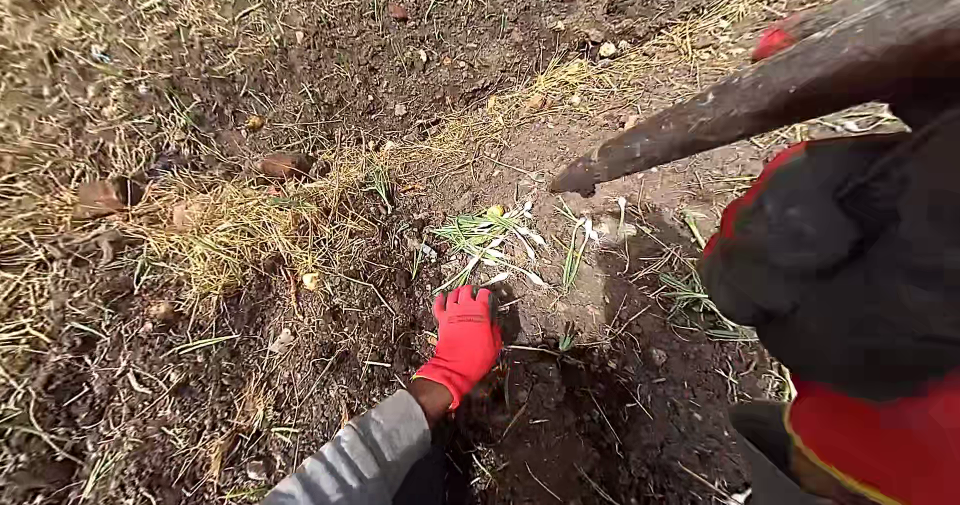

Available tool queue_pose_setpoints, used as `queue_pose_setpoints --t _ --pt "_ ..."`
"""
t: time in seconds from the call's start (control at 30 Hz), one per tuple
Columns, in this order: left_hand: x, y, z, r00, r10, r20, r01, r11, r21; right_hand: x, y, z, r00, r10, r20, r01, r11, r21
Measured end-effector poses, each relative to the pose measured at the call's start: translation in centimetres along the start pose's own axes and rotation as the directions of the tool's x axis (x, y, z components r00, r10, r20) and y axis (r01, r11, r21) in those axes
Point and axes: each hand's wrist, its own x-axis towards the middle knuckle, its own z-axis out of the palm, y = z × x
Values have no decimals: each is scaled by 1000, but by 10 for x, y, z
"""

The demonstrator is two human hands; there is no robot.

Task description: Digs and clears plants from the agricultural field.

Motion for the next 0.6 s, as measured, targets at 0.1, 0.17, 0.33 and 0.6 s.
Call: queue_pose_setpoints --t 0.1,0.17,0.33,0.6 --pt "5 -6 -41 959 181 -217 -156 979 129 -9 115 68 938 340 -72 -322 770 -551" --pt "18 9 -61 926 307 -218 -253 936 243 -27 159 69 866 493 -84 -443 679 -586" --pt "74 43 27 804 485 343 -578 771 266 -73 82 -8 870 423 -251 -470 866 -171" --pt "96 -7 -38 888 458 39 -458 878 141 -99 132 -7 832 473 -288 -547 618 -565"
